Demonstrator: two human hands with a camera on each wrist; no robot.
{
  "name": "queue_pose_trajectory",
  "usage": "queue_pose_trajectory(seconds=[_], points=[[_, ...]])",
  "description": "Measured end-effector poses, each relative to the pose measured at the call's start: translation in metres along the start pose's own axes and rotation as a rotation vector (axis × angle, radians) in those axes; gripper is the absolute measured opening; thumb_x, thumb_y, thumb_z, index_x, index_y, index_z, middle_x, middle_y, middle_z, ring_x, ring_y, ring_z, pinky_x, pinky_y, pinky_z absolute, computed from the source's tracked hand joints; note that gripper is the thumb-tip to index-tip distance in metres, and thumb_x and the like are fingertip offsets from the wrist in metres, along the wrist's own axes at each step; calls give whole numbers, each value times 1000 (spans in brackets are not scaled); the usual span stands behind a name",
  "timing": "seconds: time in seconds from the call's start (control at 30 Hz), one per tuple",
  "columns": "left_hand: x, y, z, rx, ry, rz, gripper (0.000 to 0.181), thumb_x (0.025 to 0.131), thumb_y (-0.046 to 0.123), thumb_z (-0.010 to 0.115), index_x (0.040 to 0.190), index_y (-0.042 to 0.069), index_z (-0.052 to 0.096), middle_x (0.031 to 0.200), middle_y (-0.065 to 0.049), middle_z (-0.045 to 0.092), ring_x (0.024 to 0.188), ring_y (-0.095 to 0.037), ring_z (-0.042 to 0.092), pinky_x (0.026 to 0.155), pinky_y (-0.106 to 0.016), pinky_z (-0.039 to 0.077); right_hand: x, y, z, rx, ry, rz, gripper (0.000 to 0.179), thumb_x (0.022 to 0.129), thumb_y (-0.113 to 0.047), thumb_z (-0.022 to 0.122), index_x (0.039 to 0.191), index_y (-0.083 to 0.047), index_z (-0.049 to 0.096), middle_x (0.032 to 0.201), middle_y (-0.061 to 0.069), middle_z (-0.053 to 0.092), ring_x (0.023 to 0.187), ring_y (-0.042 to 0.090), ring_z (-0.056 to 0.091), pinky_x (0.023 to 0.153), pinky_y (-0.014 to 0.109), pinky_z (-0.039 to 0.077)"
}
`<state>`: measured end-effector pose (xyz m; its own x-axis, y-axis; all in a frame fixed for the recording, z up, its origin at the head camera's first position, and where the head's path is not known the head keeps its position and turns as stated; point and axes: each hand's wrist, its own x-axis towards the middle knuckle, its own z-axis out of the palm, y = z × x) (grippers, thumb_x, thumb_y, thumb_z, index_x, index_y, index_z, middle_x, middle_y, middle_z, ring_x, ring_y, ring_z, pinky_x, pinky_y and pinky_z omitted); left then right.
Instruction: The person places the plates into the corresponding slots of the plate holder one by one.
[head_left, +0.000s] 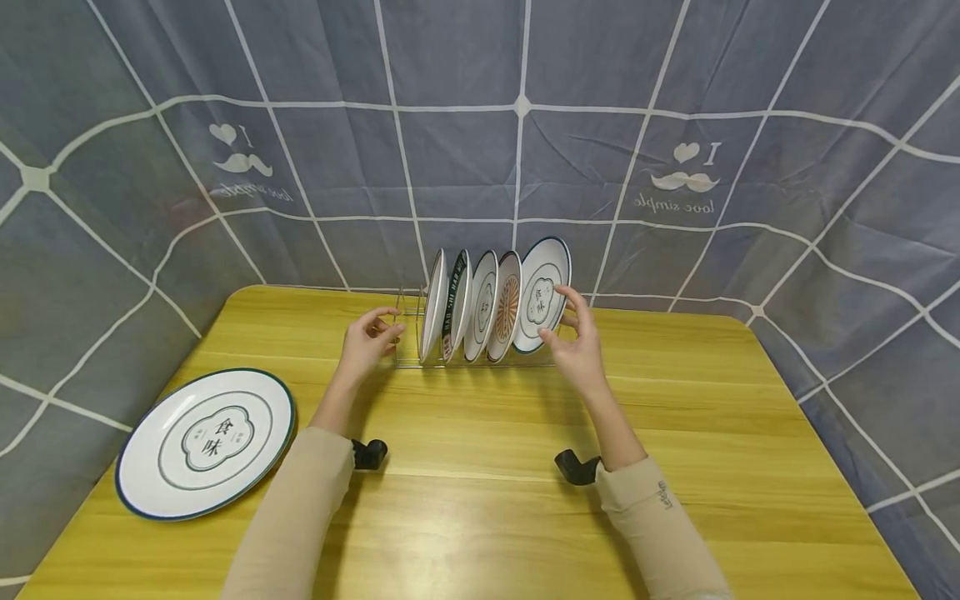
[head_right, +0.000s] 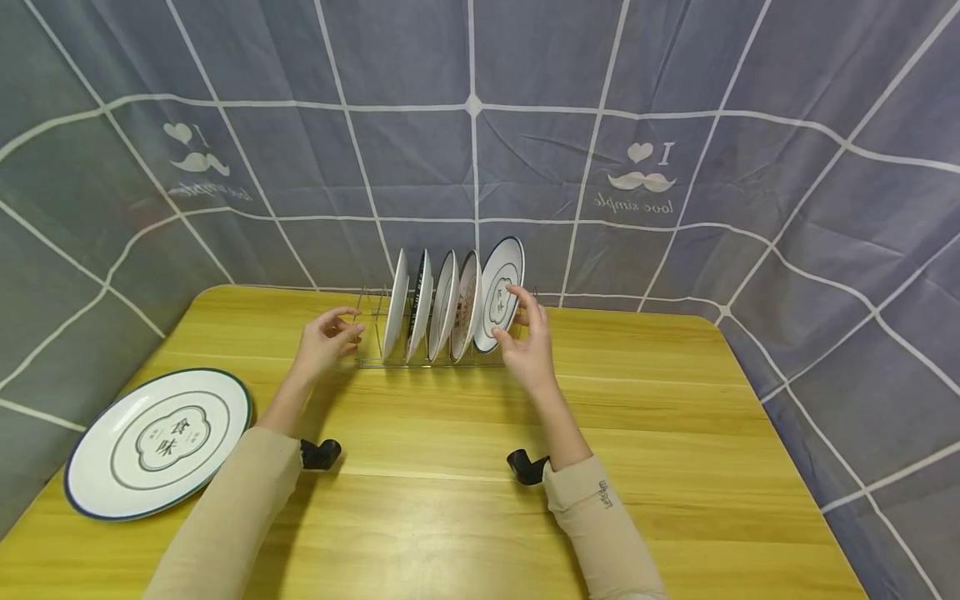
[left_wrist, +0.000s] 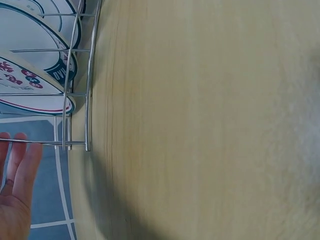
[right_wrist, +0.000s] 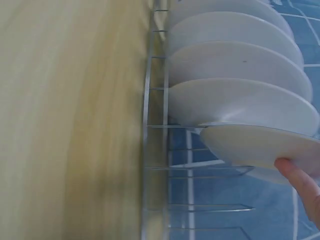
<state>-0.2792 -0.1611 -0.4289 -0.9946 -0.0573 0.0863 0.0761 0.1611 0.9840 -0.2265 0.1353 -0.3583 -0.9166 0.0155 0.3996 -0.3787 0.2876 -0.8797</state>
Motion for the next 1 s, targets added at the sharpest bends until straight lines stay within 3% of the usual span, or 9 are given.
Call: queue_pose_trajectory(seconds=[0.17,0.47,0.73,1.0], points=[[0,0,0,6,2,28,33,87,6,61,117,-6,53,72,3,50,67,-8,58,75,-47,52,1,11,6,-29,-23,-41,61,75,18,61,130,3,40,131,25,37,106,43,47,77,38,49],[-1,1,1,10,5,42,32,87,5,60,117,-7,53,72,-2,49,69,-15,60,74,-49,52,10,55,12,-23,-50,-77,65,73,14,66,131,-4,44,124,27,39,102,41,49,77,46,52],[-1,-1,2,33,-4,37,28,89,7,59,115,-2,54,75,-4,48,75,-25,60,75,-48,52,8,62,16,-39,-79,-23,65,75,11,67,132,-8,44,123,24,39,101,41,49,64,26,54],[1,-3,2,32,-1,32,29,89,5,59,116,-2,54,75,-4,48,73,-21,61,75,-48,52,7,63,16,-53,-104,-6,64,80,4,65,135,-14,41,129,20,35,107,40,48,70,38,55]])
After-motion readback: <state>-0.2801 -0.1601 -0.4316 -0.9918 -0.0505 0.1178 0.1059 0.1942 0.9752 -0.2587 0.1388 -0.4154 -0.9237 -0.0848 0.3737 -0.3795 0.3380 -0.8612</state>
